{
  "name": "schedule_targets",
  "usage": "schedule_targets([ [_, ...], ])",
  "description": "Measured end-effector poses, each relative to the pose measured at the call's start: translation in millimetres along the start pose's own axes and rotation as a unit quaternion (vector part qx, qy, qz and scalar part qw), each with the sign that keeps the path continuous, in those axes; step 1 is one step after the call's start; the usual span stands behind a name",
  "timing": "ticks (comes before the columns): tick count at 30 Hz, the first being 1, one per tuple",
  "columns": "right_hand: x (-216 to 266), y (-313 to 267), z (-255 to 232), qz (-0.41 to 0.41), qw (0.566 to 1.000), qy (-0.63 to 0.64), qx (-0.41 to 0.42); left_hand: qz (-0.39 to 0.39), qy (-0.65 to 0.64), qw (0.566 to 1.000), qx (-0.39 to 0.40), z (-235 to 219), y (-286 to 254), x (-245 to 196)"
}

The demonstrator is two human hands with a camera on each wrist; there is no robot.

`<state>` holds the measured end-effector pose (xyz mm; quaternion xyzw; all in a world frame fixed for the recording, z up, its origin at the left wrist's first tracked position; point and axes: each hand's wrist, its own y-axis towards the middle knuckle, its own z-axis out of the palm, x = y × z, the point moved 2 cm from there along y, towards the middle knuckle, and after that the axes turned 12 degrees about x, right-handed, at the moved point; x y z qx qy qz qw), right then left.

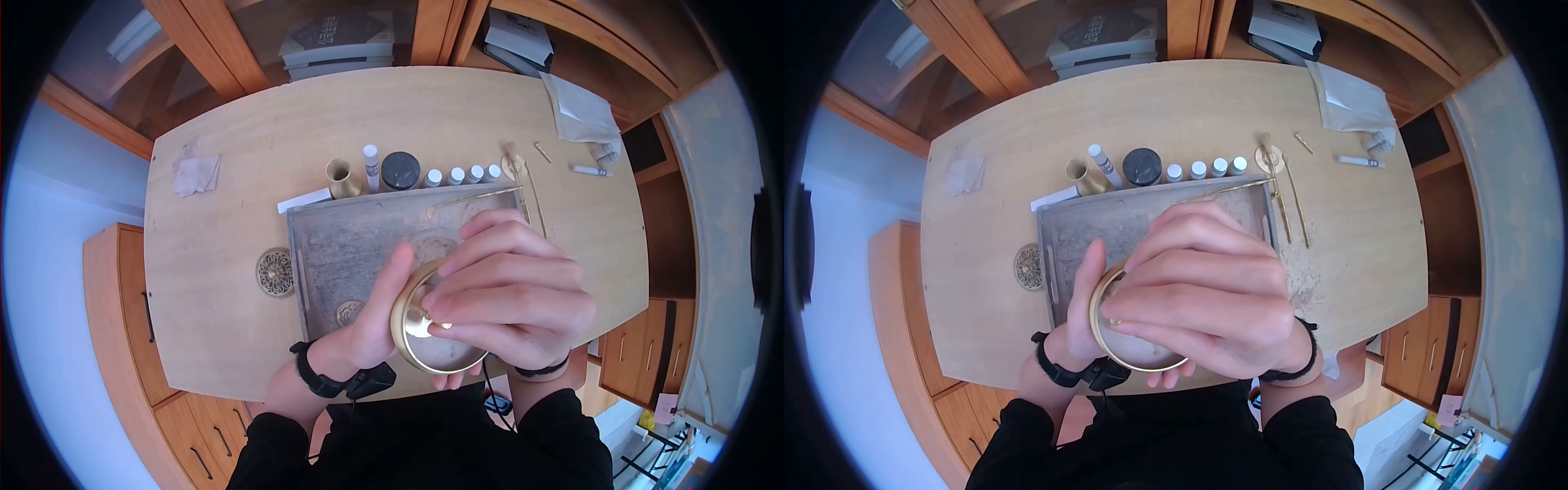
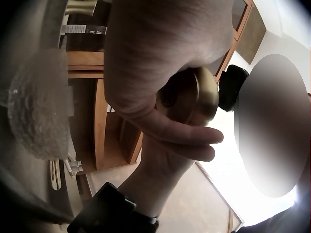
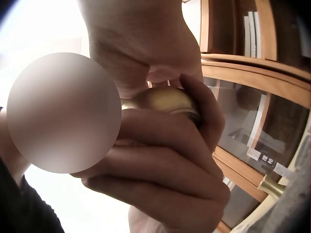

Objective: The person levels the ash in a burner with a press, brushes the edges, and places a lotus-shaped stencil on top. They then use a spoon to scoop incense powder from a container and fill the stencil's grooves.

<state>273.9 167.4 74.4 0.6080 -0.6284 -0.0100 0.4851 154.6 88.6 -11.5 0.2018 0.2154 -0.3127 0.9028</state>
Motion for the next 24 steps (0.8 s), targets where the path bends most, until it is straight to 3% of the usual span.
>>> schedule_targets([
  [9, 3.7, -2.0, -9.4, 0.023, 1.000, -0.007, 0.006, 0.027, -0.034, 0.999, -0.020, 8.6, 3.1, -4.7],
  [13, 1.6, -8.7, -19.5, 0.028, 0.998, 0.004, -0.051, 0.079, -0.094, 0.991, -0.045, 11.4, 2.9, -11.3],
  [16, 0.4, -12.1, -26.5, 0.026, 0.996, 0.011, -0.085, 0.077, -0.047, 0.994, -0.054, 8.9, 5.8, -17.3],
  [18, 0.4, -12.8, -28.0, 0.026, 0.995, 0.011, -0.096, 0.111, 0.062, 0.986, -0.107, 9.3, 8.7, -24.1],
  [24, -1.5, -13.6, -29.6, 0.029, 0.992, 0.004, -0.123, 0.163, 0.013, 0.976, -0.141, 5.1, 9.8, -27.0],
])
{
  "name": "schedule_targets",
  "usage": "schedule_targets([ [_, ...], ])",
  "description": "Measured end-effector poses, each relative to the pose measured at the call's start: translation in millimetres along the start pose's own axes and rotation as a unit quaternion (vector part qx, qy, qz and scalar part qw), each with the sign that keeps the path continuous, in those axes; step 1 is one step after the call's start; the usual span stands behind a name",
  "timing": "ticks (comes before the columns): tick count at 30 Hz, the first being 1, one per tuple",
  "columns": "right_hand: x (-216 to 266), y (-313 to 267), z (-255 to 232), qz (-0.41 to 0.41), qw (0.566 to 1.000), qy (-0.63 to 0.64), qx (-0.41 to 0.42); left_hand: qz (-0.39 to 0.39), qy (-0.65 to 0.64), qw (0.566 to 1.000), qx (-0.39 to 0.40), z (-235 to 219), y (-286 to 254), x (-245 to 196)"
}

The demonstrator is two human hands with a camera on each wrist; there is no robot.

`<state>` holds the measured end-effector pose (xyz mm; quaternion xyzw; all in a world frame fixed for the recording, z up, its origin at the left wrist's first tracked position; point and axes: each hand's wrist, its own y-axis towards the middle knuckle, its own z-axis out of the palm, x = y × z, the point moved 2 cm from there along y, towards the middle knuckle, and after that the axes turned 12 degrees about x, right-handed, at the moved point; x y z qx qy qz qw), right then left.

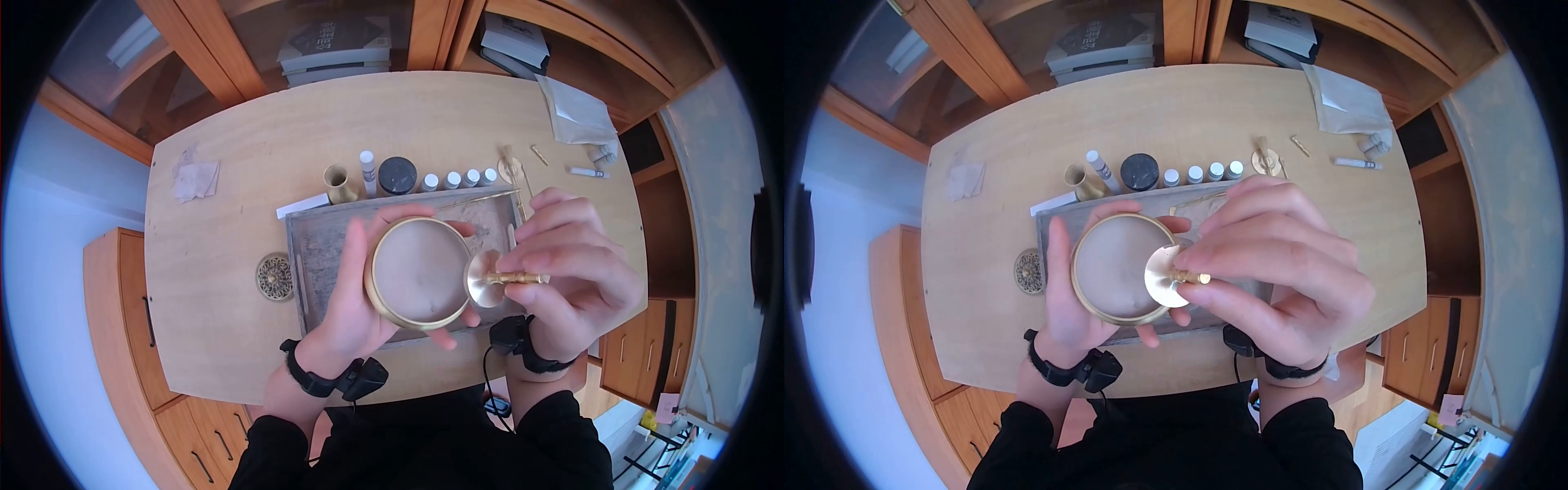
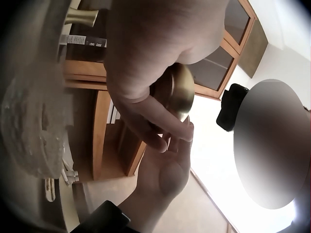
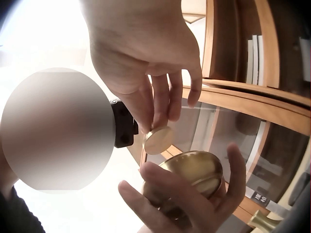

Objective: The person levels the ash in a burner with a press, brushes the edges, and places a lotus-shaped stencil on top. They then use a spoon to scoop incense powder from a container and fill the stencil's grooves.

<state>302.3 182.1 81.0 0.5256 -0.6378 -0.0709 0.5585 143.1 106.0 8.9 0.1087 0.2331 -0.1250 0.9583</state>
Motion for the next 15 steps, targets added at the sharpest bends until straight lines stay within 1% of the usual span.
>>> schedule_targets([
  [1, -0.7, -0.4, -0.8, -0.002, 1.000, -0.002, -0.004, 0.000, 0.001, 1.000, 0.000, -0.8, 0.3, -1.3],
  [3, -1.4, -1.2, -2.4, -0.004, 1.000, -0.005, -0.007, 0.013, 0.040, 0.998, 0.053, -1.4, -0.4, -5.3],
  [4, -1.4, -2.0, -3.5, -0.004, 1.000, -0.014, -0.011, 0.014, 0.041, 0.998, 0.053, 0.8, -1.6, -7.5],
  [6, -0.8, -2.4, -5.3, -0.003, 1.000, -0.024, -0.015, -0.001, 0.179, 0.981, 0.068, 8.8, -3.9, -12.1],
  [10, 1.8, -3.2, -7.9, 0.002, 0.999, -0.034, -0.034, 0.012, 0.150, 0.987, 0.059, 11.7, -6.4, -9.0],
  [12, 2.0, -4.3, -7.7, 0.004, 0.999, -0.032, -0.043, 0.002, 0.063, 0.996, 0.058, 12.1, -10.2, -6.8],
  [13, 1.3, -5.1, -7.0, -0.002, 0.998, -0.018, -0.059, 0.002, 0.063, 0.996, 0.058, 12.4, -10.3, -7.3],
  [15, 1.4, -5.4, -5.9, -0.008, 0.997, -0.003, -0.075, -0.029, 0.048, 0.997, 0.055, 13.0, -10.4, -6.9],
])
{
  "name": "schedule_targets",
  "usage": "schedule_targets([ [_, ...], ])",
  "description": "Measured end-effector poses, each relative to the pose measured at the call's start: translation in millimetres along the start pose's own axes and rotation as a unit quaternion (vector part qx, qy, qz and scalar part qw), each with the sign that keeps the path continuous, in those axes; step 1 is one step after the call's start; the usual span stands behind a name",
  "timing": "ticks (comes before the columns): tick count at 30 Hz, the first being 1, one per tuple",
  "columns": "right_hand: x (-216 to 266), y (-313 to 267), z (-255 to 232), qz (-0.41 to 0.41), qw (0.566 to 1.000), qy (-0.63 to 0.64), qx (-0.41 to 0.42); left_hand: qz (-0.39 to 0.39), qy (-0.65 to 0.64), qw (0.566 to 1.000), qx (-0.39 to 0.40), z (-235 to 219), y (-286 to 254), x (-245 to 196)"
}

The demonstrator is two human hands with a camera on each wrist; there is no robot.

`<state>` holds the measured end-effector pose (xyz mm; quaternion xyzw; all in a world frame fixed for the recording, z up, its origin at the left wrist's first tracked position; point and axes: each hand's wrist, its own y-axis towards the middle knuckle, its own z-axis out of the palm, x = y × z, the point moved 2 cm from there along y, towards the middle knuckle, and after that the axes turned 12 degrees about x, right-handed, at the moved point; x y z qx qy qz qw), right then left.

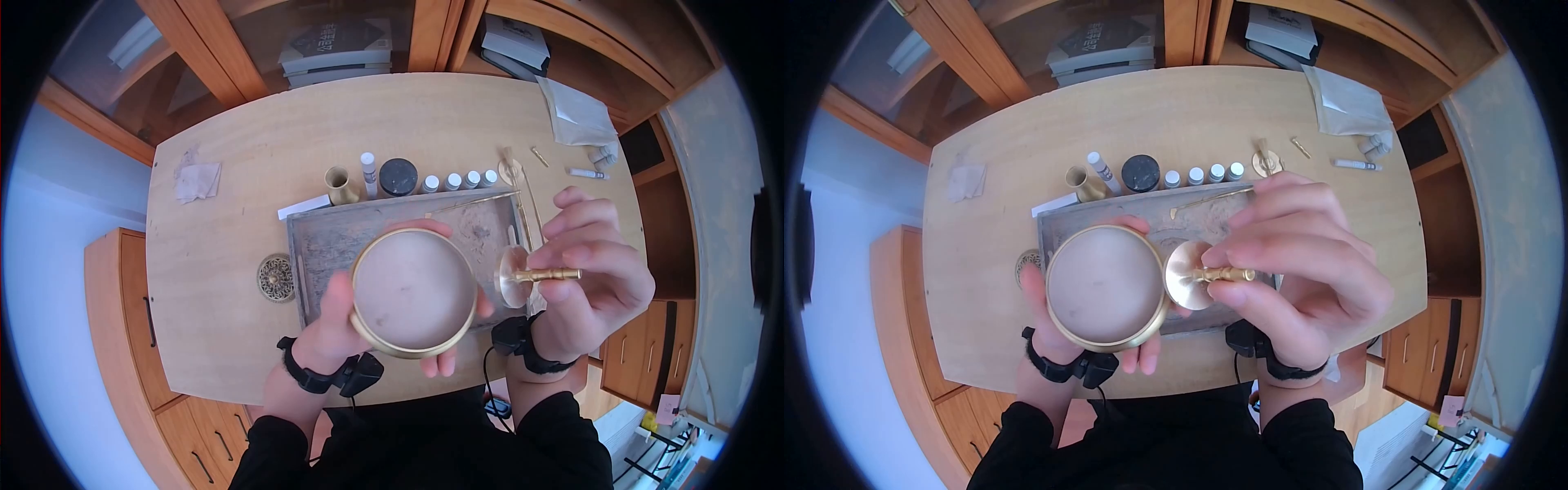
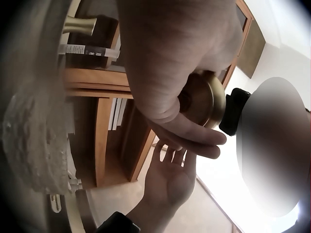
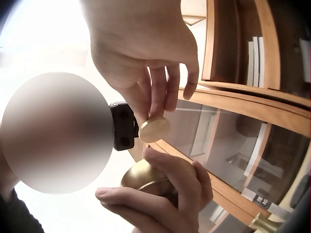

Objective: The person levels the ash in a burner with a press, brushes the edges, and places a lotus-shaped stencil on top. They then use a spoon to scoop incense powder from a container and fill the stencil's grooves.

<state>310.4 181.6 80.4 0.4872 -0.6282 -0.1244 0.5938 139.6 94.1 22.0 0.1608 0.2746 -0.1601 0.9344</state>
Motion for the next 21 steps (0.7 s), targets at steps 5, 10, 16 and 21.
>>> schedule_targets([
  [5, -1.6, -0.9, 2.2, 0.005, 0.998, -0.031, 0.057, -0.015, -0.060, 0.995, 0.085, -11.0, -2.3, 8.2],
  [10, -0.1, 3.0, 15.9, 0.014, 0.996, -0.002, 0.085, -0.047, -0.139, 0.981, 0.129, -12.8, -5.8, 18.6],
  [16, 3.6, 8.9, 25.6, 0.038, 0.988, 0.007, 0.150, -0.110, -0.061, 0.988, 0.089, -5.5, -5.2, 20.2],
  [21, 3.4, 9.8, 28.7, 0.033, 0.985, 0.004, 0.171, -0.172, -0.016, 0.985, 0.016, 0.9, -4.6, 20.8],
])
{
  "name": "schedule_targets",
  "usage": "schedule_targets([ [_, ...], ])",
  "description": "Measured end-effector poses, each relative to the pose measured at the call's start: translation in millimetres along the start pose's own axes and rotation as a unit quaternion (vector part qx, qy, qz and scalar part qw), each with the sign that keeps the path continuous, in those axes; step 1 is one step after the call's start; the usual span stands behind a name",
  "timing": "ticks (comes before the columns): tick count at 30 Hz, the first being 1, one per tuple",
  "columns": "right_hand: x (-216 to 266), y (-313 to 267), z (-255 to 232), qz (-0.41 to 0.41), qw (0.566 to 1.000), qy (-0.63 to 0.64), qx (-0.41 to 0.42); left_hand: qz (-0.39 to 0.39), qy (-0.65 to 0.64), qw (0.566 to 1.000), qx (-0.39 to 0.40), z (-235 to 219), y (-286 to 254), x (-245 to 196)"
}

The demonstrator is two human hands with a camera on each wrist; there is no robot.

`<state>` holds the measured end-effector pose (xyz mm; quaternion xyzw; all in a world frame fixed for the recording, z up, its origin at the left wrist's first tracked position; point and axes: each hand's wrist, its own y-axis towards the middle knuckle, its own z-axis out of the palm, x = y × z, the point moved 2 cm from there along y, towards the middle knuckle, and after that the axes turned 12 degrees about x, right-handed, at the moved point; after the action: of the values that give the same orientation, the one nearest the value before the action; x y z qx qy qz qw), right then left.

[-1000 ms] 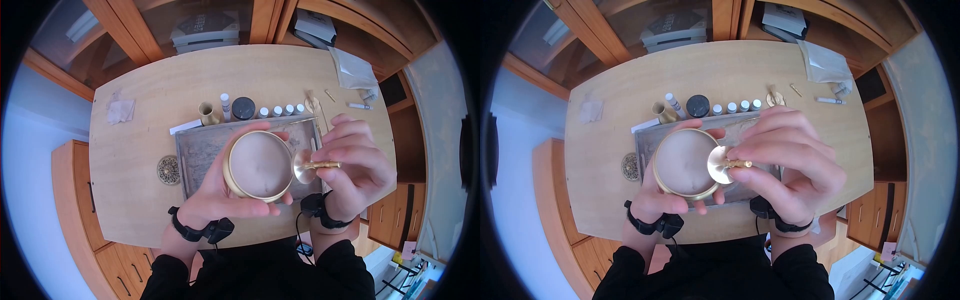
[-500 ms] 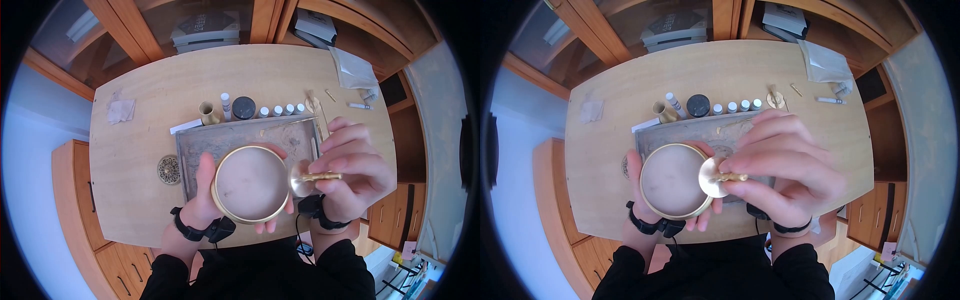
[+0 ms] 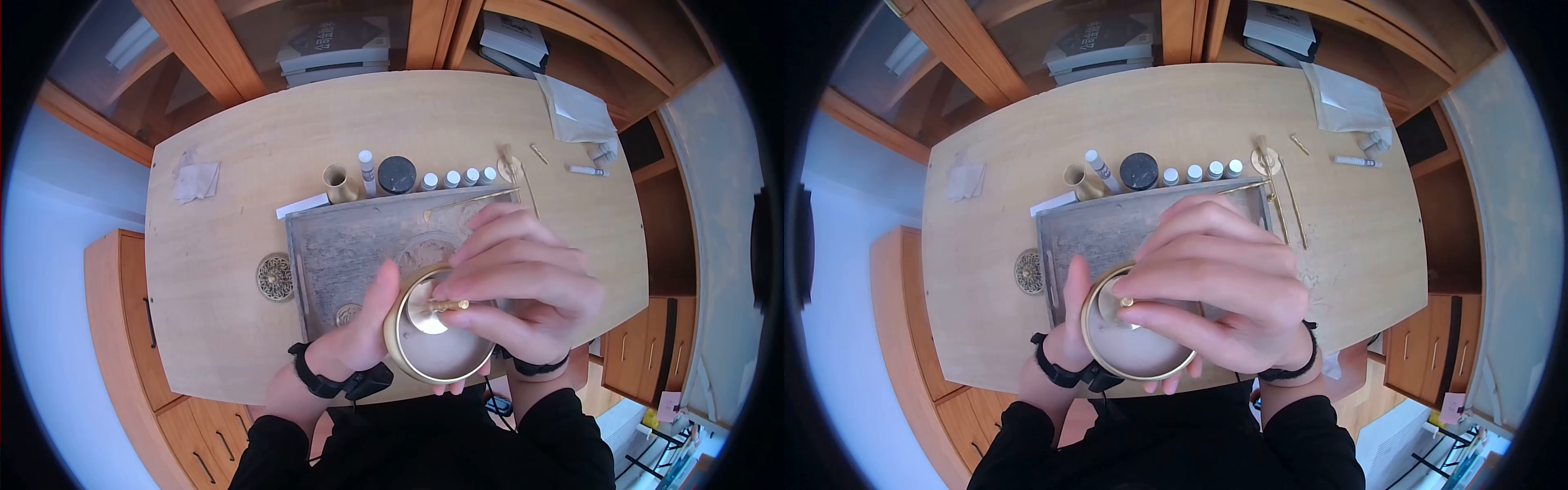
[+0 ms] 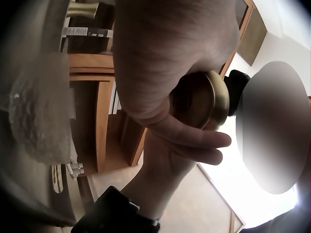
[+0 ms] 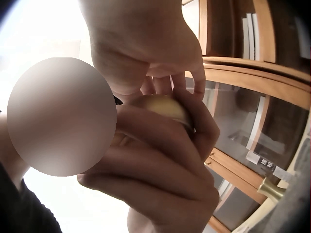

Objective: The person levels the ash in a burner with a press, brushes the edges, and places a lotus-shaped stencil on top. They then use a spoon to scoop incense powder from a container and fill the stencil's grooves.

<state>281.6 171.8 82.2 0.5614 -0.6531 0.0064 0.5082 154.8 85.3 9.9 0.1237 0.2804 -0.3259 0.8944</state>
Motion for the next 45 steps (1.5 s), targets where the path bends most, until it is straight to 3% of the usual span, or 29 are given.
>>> schedule_targets([
  [5, -0.4, 0.3, 2.8, 0.018, 1.000, -0.007, 0.005, -0.035, 0.042, 0.999, 0.001, -0.2, 0.4, -1.2],
  [18, -2.9, -2.1, 0.5, 0.015, 1.000, -0.003, 0.002, -0.036, 0.047, 0.998, 0.001, -0.7, -0.7, -0.7],
  [21, -4.9, -6.6, -5.8, -0.020, 1.000, 0.017, -0.008, 0.008, -0.057, 0.998, 0.039, -8.0, -1.5, 7.7],
  [23, -7.5, -10.6, -6.9, -0.006, 0.997, 0.018, -0.078, 0.082, -0.158, 0.980, 0.089, -9.2, 0.1, 8.6],
  [26, -7.9, -10.9, -9.4, -0.008, 0.996, 0.019, -0.081, 0.062, -0.113, 0.987, 0.099, -12.5, -0.4, 7.1],
  [30, -5.8, -8.5, -9.8, -0.001, 0.997, 0.020, -0.075, 0.086, -0.144, 0.979, 0.116, -11.7, -1.6, 5.6],
  [32, -4.7, -5.5, -10.9, -0.030, 0.999, 0.021, -0.035, -0.010, -0.045, 0.996, 0.070, -9.6, -4.0, 0.5],
  [45, -4.9, -8.6, -11.0, -0.033, 0.999, 0.015, -0.036, -0.016, -0.058, 0.997, 0.048, -8.6, -4.1, 2.7],
])
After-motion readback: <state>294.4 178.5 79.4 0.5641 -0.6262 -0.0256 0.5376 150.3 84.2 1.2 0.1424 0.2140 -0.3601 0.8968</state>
